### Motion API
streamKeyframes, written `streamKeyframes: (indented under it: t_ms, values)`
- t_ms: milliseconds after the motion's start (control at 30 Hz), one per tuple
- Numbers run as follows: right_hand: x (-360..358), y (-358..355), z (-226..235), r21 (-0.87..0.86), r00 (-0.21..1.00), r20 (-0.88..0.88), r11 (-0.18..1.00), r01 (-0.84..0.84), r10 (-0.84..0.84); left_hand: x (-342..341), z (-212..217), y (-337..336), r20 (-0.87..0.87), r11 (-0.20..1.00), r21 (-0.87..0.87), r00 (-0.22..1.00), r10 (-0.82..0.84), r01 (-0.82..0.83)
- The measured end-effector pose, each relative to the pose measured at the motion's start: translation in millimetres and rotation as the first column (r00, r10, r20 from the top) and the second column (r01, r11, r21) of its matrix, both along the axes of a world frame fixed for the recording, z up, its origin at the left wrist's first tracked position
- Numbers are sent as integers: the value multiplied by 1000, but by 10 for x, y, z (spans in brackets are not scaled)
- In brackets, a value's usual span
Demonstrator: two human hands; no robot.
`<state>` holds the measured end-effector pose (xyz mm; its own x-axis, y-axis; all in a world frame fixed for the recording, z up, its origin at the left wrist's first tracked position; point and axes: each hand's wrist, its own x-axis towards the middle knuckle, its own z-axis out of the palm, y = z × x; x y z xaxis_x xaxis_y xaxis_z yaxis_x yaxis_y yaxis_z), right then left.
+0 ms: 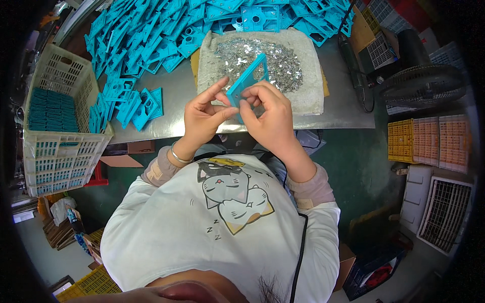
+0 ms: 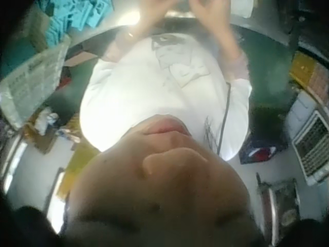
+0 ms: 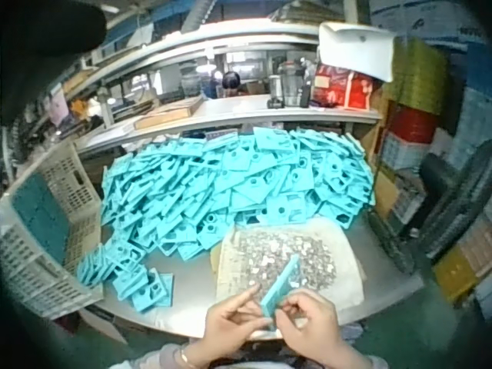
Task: The person assembles plastic plates by picking small metal fasteners from a cloth pad and inserting them into the plates by hand.
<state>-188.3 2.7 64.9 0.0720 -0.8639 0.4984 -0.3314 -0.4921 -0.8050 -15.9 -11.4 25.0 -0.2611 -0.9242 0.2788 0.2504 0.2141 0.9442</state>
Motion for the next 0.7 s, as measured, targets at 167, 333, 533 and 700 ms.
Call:
streamKeyframes:
  t_ms: [167, 333, 533, 700]
  values:
    - [55, -9, 3, -67, 998, -41, 997, 34, -37, -9, 20, -20, -46, 999, -21, 999, -25, 24]
    - [68, -22, -8, -37, 1000, 6, 999, 4, -4, 30, -18, -18, -80, 999, 47, 997, -5, 9]
    - [-85, -113, -446, -17, 980, -91, 984, 176, -177, 356, 151, -312, 172, 902, -365, 935, 310, -232]
    - [7, -72, -905, 51, 983, -160, 994, 101, -92, 1212, 523, -790, 275, 448, -866, 537, 798, -222]
